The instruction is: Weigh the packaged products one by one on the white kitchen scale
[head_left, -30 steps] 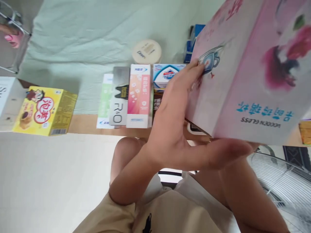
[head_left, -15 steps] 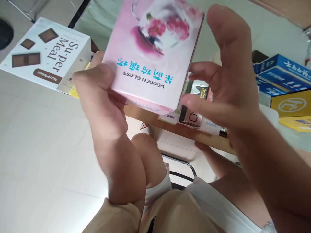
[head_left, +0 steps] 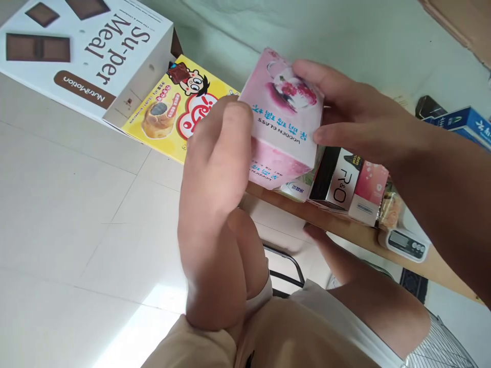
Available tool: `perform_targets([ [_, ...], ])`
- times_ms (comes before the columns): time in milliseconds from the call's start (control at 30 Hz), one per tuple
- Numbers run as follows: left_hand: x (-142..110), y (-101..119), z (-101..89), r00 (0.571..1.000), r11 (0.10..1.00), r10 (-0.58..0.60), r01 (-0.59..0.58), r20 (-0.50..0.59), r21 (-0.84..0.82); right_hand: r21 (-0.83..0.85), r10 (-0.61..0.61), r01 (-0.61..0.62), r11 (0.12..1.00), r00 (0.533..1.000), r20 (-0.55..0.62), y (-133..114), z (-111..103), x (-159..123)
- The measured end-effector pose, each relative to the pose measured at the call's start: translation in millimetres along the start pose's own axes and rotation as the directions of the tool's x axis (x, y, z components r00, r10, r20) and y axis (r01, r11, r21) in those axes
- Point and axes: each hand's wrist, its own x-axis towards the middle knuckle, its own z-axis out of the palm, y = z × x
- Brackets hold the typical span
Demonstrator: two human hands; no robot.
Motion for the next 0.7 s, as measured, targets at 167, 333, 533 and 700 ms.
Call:
perform_targets([
  [167, 7, -4, 6.0, 0.993, 0.986, -0.037, 0.019, 0.108, 0.163, -0.219, -0.019, 0.041, 0.975, 0.995, 0.102, 5, 0, 6],
  [333, 12, -7, 14.9, 0.991, 0.953, -0.084, 0.049, 0.105, 0.299, -0.499, -0.111, 0.181, 0.848, 0.98, 0.166, 0, -6, 11],
  [533, 18, -11, 17.1, 0.989, 0.94, -0.065, 0.015, 0.136, 0.34, -0.638, -0.094, 0.129, 0.759, 0.992, 0.088, 3, -10, 5],
  [700, 20, -18, 15.3, 0.985, 0.946, 0.03, -0.082, 0.167, 0.313, -0.678, -0.096, 0.086, 0.73, 0.995, 0.023, 3, -5, -4],
])
